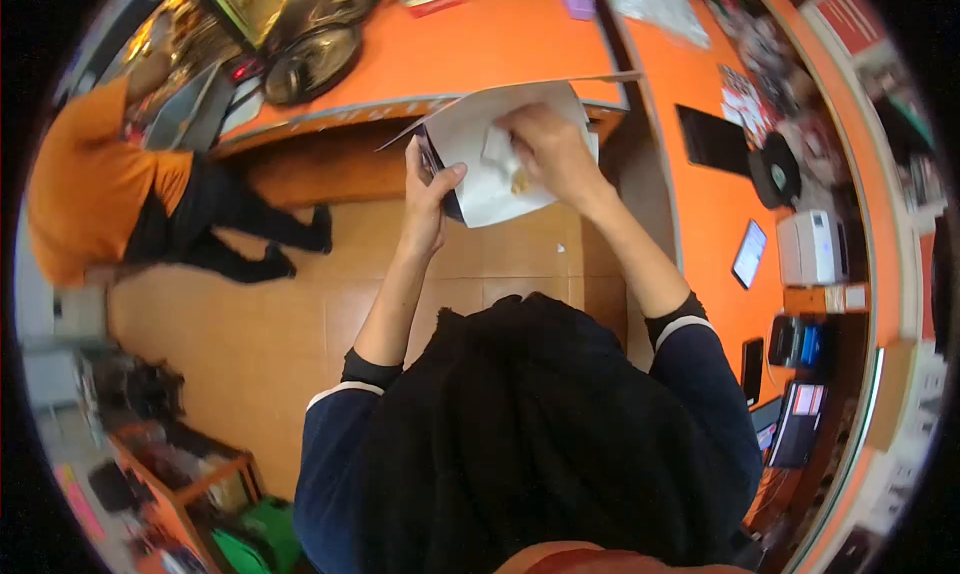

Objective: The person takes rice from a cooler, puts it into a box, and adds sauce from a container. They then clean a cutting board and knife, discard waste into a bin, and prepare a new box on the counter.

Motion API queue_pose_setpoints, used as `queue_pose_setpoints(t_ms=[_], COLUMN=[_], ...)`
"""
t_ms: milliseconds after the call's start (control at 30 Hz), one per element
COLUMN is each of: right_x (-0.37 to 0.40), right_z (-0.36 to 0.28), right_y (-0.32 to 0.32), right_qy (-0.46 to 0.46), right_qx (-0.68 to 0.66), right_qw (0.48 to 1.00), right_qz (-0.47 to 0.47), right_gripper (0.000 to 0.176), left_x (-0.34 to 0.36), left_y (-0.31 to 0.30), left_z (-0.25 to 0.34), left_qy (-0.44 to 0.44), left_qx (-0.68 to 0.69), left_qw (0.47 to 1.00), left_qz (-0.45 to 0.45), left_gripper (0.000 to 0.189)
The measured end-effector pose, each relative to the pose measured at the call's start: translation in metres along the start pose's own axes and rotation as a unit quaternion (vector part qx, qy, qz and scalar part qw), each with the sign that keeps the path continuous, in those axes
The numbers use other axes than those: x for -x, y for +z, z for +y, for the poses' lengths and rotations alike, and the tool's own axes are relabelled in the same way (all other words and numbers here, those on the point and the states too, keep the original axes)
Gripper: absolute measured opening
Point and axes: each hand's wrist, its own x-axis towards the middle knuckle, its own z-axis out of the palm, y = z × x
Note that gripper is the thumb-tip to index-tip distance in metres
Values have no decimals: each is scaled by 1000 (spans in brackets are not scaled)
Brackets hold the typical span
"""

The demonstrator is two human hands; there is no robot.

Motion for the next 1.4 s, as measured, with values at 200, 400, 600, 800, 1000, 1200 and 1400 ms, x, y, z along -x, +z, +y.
queue_pose_setpoints(t_ms=[200, 400, 600, 800, 1000, 1200, 1400], right_x=[-56, -66, -97, -118, -112, -150, -111], right_z=[-113, -210, -327, -401, -500, -631, -737], right_y=[133, 229, 305, 375, 523, 536, 615], right_qy=[-23, -174, -185, -243, -466, -300, -639], right_qx=[151, -67, -46, -221, -357, -311, -278], right_qw=[982, 981, 953, 890, 785, 698, 567], right_qz=[-111, -49, -235, -317, -198, -571, -438], right_gripper=[21, 21, 24, 22, 31, 26, 22], left_x=[83, 165, 237, 301, 348, 389, 464], left_y=[-117, -221, -258, -324, -413, -484, -529], left_z=[86, 144, 195, 222, 268, 321, 348], left_qy=[136, 186, 270, 313, 333, 380, 427], left_qx=[-105, -127, -123, -149, -217, -231, -114], left_qw=[978, 927, 869, 777, 693, 594, 504], left_qz=[118, 299, 395, 526, 601, 670, 742], left_gripper=[65, 55, 58, 59, 55, 51, 51])
